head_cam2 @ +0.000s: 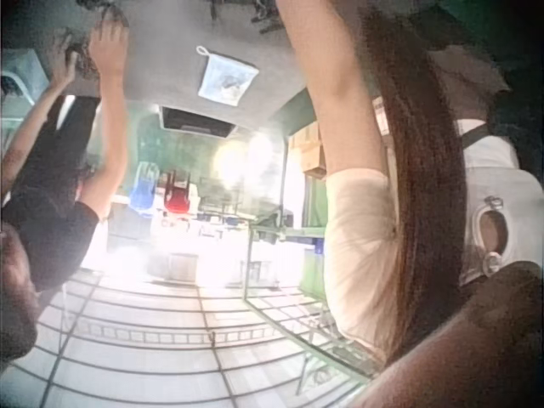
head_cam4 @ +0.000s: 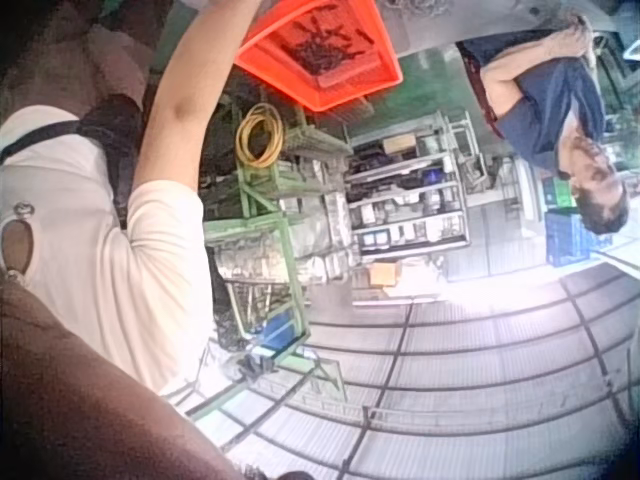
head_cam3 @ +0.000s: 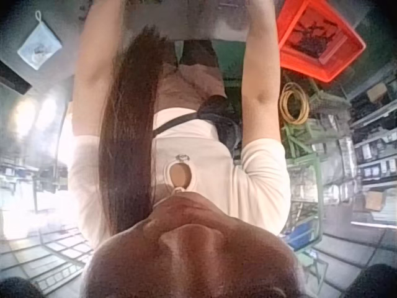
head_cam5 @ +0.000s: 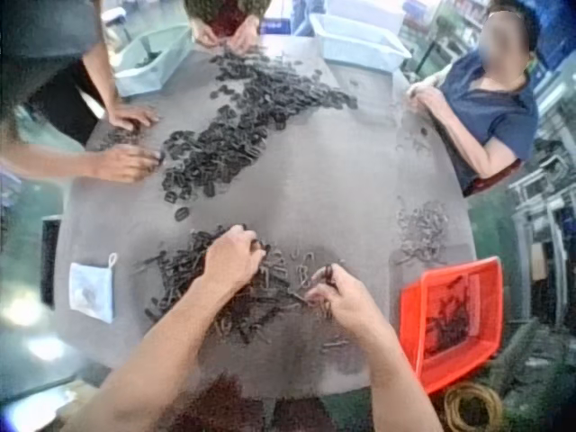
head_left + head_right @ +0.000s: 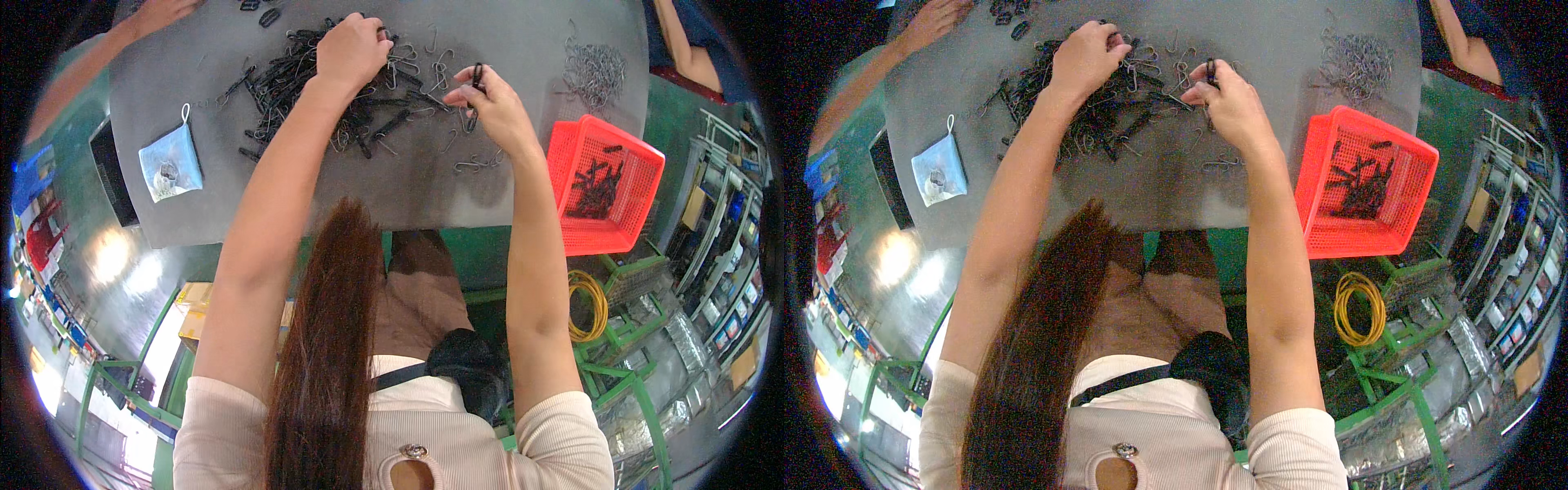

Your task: The person picks up red and yellow baskets from a table and carries them to another table where they sort through a pile of black and silver clips, placing specific items into a smaller red basket and then eventually into a larger blue basket.

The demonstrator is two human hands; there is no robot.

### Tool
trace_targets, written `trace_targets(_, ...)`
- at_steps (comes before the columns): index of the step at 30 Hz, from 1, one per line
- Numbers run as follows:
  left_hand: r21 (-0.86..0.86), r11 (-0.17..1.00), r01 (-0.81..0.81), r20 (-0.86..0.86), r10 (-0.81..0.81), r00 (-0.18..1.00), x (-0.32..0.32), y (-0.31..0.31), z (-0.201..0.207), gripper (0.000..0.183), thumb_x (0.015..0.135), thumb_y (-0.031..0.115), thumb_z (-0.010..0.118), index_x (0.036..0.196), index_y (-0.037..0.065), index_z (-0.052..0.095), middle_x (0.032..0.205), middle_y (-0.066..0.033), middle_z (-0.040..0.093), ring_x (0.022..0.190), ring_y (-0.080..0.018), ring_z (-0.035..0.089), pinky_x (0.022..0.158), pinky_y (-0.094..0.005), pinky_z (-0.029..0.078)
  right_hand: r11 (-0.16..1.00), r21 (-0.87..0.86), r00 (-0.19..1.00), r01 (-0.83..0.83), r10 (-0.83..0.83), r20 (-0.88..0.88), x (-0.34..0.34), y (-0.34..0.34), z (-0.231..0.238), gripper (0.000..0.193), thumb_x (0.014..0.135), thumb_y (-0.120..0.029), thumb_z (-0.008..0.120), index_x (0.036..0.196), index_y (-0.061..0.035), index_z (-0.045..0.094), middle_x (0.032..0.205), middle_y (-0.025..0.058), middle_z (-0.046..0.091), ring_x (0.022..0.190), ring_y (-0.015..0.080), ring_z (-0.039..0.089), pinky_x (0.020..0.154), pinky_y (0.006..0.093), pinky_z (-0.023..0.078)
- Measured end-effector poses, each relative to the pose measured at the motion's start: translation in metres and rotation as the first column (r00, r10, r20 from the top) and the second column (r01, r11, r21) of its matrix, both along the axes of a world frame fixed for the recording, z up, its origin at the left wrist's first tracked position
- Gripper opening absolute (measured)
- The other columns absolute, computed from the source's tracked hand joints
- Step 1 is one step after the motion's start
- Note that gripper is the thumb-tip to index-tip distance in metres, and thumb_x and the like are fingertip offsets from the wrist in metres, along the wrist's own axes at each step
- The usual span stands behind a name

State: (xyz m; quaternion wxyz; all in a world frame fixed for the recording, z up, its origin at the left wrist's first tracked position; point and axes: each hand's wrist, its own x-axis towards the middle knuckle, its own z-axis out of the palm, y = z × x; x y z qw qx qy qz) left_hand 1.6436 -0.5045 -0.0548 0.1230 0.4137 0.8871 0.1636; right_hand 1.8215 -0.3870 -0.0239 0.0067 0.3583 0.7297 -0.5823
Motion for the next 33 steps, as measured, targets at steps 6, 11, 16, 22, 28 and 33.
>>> trace_targets(6, 0.085, 0.994, -0.073, 0.06, 0.068, 0.996, 0.0, -0.006, 0.002, 0.027, 0.071, 0.034, 0.06, 0.077, 0.007, 0.058, 0.079, -0.0103, 0.057, 0.075, -0.0283, 0.057, 0.066, -0.037, 0.045, 0.851, 0.475, 0.973, -0.222, 0.163, 0.163, -0.012, -0.02, -0.016, 0.02, 0.083, -0.018, 0.045, 0.093, -0.0019, 0.053, 0.084, 0.0138, 0.059, 0.07, 0.0286, 0.06, 0.067, 0.0362, 0.046)
trace_targets(11, -0.004, 0.998, 0.068, 0.004, -0.068, 0.998, 0.006, 0.004, -0.008, 0.025, 0.071, 0.032, 0.062, 0.08, 0.009, 0.059, 0.078, -0.0093, 0.057, 0.074, -0.0262, 0.057, 0.065, -0.0367, 0.045, 0.782, 0.523, 0.919, -0.34, 0.158, 0.36, -0.025, -0.048, -0.022, 0.023, 0.073, -0.021, 0.062, 0.082, -0.0025, 0.053, 0.086, 0.014, 0.055, 0.08, 0.0343, 0.056, 0.067, 0.0414, 0.045)
trace_targets(16, 0.368, 0.922, -0.119, 0.457, -0.068, 0.887, -0.027, -0.022, -0.01, 0.024, 0.076, 0.024, 0.06, 0.092, 0.006, 0.058, 0.076, -0.0013, 0.056, 0.063, -0.0118, 0.051, 0.056, -0.0268, 0.041, 0.984, 0.176, 0.998, -0.037, 0.026, 0.066, -0.008, -0.026, -0.02, 0.019, 0.074, -0.018, 0.057, 0.083, -0.0016, 0.051, 0.073, 0.0079, 0.054, 0.068, 0.0217, 0.055, 0.059, 0.0342, 0.043)
trace_targets(22, 0.228, 0.911, -0.343, 0.927, -0.095, 0.362, -0.047, -0.034, 0.015, 0.019, 0.086, 0.021, 0.048, 0.096, 0.007, 0.056, 0.079, 0.0045, 0.054, 0.063, -0.0025, 0.041, 0.054, -0.0169, 0.032, 1.0, 0.024, 0.987, 0.019, -0.022, 0.156, -0.018, -0.012, -0.029, 0.027, 0.077, -0.026, 0.052, 0.087, -0.0016, 0.053, 0.076, 0.0131, 0.059, 0.071, 0.0234, 0.057, 0.064, 0.0346, 0.044)
trace_targets(28, 0.433, 0.866, -0.248, 0.57, -0.051, 0.82, -0.056, -0.036, 0.007, 0.02, 0.086, 0.023, 0.046, 0.095, 0.008, 0.055, 0.081, -0.0005, 0.056, 0.071, -0.0113, 0.048, 0.063, -0.0211, 0.037, 0.808, 0.49, 0.911, -0.328, 0.133, 0.39, -0.055, -0.038, -0.026, 0.035, 0.072, -0.033, 0.06, 0.087, -0.0017, 0.056, 0.082, 0.0215, 0.06, 0.085, 0.0352, 0.057, 0.071, 0.0412, 0.045)
trace_targets(33, 0.224, 0.973, 0.051, 0.224, -0.102, 0.969, -0.054, -0.034, 0.009, 0.021, 0.082, 0.026, 0.05, 0.097, 0.011, 0.054, 0.081, -0.0076, 0.057, 0.077, -0.0226, 0.052, 0.066, -0.0294, 0.04, 0.983, -0.183, 0.994, 0.006, 0.014, 0.112, -0.018, -0.012, -0.018, 0.023, 0.071, -0.022, 0.061, 0.078, -0.0011, 0.055, 0.077, 0.0091, 0.06, 0.07, 0.0202, 0.058, 0.057, 0.0306, 0.044)
